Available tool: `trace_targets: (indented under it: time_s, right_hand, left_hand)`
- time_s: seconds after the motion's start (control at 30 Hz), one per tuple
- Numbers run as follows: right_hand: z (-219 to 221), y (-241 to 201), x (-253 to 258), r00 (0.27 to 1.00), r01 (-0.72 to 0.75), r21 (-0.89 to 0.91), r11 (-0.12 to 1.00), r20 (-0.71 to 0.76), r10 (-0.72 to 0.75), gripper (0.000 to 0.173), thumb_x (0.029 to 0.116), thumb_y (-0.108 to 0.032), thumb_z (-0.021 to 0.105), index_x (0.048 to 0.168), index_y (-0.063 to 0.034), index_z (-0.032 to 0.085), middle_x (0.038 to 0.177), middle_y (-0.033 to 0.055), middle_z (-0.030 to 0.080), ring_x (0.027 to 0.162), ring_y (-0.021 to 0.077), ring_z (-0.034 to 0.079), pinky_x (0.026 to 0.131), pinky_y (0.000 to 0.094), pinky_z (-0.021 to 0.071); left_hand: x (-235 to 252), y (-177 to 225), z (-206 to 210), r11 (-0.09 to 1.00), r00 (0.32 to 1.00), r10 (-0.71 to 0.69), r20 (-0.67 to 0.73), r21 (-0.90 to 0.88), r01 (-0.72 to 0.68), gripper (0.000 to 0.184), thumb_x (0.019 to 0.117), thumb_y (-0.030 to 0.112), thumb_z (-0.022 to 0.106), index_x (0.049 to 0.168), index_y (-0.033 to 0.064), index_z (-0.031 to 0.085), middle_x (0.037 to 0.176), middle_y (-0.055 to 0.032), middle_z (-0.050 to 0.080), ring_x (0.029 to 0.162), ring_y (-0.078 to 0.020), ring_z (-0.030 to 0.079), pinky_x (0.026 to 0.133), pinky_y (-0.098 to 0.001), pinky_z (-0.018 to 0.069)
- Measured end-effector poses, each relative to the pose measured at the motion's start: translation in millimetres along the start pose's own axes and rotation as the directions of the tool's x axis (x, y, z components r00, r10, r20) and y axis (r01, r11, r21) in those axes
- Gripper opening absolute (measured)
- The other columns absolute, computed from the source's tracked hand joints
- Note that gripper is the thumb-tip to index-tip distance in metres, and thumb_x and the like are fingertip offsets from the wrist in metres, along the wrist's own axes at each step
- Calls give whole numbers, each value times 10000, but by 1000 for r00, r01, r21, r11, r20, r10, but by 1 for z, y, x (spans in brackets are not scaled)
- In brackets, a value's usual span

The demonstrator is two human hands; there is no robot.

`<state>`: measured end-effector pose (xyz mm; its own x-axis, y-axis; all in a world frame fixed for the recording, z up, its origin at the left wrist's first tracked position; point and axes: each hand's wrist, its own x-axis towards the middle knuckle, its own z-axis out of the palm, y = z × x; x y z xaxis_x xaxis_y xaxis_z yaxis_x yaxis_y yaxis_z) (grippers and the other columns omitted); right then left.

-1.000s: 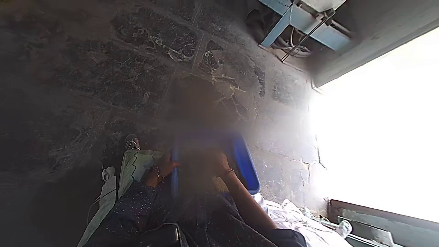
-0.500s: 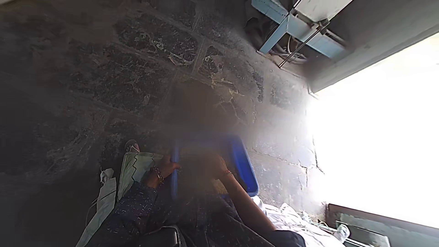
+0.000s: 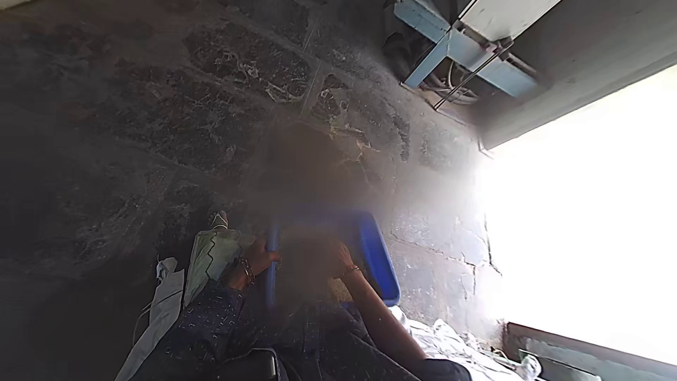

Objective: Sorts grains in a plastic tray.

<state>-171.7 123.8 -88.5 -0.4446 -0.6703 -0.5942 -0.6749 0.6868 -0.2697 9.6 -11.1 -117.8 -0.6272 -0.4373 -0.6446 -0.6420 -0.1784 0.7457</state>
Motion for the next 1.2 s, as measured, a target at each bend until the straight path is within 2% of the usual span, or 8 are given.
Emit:
trace_targets:
  time_s: [0.23, 0.3, 0.47, 0.67, 0.8, 0.93, 1.2]
  right_hand:
    - [-5, 2, -3, 1000, -20, 4, 1000, 24, 20, 394, 1047, -330, 548, 1282, -31, 654, 1282, 204, 642, 1194, 348, 630, 1024, 528, 478]
    - [-5, 2, -4, 999, -17, -3, 1000, 40, 17, 397, 1055, -329, 531, 1279, -23, 651, 1282, 204, 642, 1198, 349, 629, 1025, 529, 476]
    - [-4, 4, -3, 997, 27, -14, 1000, 73, -26, 360, 1056, -277, 527, 1229, 7, 665, 1278, 215, 647, 1206, 365, 628, 1022, 541, 474]
    - [-3, 6, -6, 998, 59, 19, 998, -7, -59, 322, 1053, -217, 488, 1142, 24, 683, 1187, 214, 673, 1136, 358, 652, 961, 540, 491]
    - [-3, 6, -7, 999, 51, 31, 998, -12, -51, 336, 1046, -260, 521, 1151, 15, 683, 1192, 208, 669, 1127, 354, 653, 957, 542, 493]
    - [-1, 7, -5, 999, 31, 2, 1000, 32, -31, 348, 1049, -278, 515, 1200, -6, 673, 1245, 204, 661, 1173, 361, 642, 983, 550, 490]
    - [-1, 6, -3, 999, 22, -2, 1000, 49, -22, 358, 1053, -304, 518, 1191, -13, 674, 1231, 198, 669, 1171, 354, 645, 984, 555, 488]
  left_hand:
    - [2, 6, 2, 999, 1000, -8, 7, 34, 8, 513, 878, 62, 732, 1320, -116, 540, 1262, -290, 593, 1160, -354, 604, 1016, -504, 474]
    - [1, 7, 3, 1000, 1000, -8, 1, 30, 8, 499, 876, 57, 730, 1307, -113, 545, 1230, -282, 606, 1125, -337, 617, 994, -494, 484]
    - [0, 6, 3, 1000, 1000, -11, -1, 24, 11, 485, 870, 37, 727, 1297, -113, 551, 1222, -274, 608, 1107, -319, 621, 984, -477, 491]
    - [4, 1, 5, 1000, 1000, 22, -8, 18, -22, 509, 862, 33, 724, 1318, -109, 548, 1262, -279, 591, 1150, -337, 605, 1004, -481, 482]
    - [2, 2, 5, 1000, 1000, 20, -14, 14, -20, 488, 865, 31, 726, 1300, -109, 553, 1223, -273, 607, 1105, -320, 623, 978, -470, 498]
    - [1, 5, 5, 1000, 1000, 8, -17, 29, -7, 490, 866, 40, 736, 1287, -127, 551, 1248, -288, 591, 1141, -339, 607, 1000, -482, 482]
    - [1, 4, 4, 999, 1000, 7, -4, 40, -7, 515, 874, 57, 731, 1318, -120, 538, 1289, -297, 575, 1180, -354, 592, 1025, -498, 466]
